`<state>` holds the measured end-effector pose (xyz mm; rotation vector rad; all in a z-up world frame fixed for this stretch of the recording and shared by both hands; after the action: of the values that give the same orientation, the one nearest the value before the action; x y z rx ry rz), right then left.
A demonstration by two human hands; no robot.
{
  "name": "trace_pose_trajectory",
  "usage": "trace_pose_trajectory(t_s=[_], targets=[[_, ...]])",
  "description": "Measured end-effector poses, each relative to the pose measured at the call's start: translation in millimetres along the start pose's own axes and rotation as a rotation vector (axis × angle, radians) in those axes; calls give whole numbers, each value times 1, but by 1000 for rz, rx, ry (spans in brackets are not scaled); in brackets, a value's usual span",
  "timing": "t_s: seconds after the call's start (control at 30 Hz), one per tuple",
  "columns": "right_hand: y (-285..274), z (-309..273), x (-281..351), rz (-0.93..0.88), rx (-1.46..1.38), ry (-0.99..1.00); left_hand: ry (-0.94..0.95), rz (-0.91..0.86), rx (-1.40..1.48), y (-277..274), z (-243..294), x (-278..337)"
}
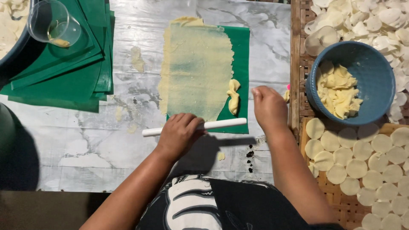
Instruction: Rolling out dough into thin sheets on a mat using a rolling pin.
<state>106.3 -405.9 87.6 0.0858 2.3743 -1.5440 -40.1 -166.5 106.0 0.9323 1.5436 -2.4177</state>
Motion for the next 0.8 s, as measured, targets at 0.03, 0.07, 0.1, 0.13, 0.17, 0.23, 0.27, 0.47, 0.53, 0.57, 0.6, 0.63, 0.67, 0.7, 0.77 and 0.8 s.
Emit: trace_pose_trajectory(t_s=[0.03,0.07,0.1,0.13,0.17,0.23,0.27,0.47,0.53,0.57,0.6,0.63,0.67,0.7,0.77,0.8], targets=[[-5,-8,0,2,0,-3,0,3,-2,13,0,-11],[-14,-34,2,50,-12,-229,27,36,-5,24,1,-22],[-23,-57,10,96,-22,-448,56,64,-4,36,5,-32],[-16,-55,16,94,-21,-444,57,61,-1,53,6,-40],[-10,-58,21,138,41,-495,77,94,24,68,8,-50],[9,-45,26,180,104,-542,98,124,53,84,11,-67],[18,-28,25,242,134,-514,85,140,65,85,11,-75],[59,-8,6,289,140,-508,-365,-177,-102,105,-43,-85],[65,-14,-8,262,132,-487,-446,-298,-146,108,-57,-88],[62,-19,-19,241,119,-443,-494,-335,-154,111,-66,-91],[59,-25,-31,218,106,-400,-541,-373,-163,113,-75,-93],[54,-33,-40,214,101,-402,-547,-374,-166,114,-80,-101],[50,-39,-50,209,104,-375,-559,-390,-176,115,-85,-107],[45,-45,-58,200,106,-347,-574,-408,-184,115,-89,-111],[56,-39,-49,176,121,-340,-546,-387,-191,123,-91,-102],[63,-35,-46,160,140,-330,-509,-362,-195,128,-92,-100]])
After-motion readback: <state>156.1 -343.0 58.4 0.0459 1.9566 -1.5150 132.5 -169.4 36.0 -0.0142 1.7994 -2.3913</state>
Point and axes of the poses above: each hand's wrist, its own x-axis away from the middle knuckle, its own y-axis out of the palm, z = x × y, the point moved 8 cm from there along -x, towards the middle knuckle, and after that the axes turned 11 degrees about z, right-handed, at the moved point
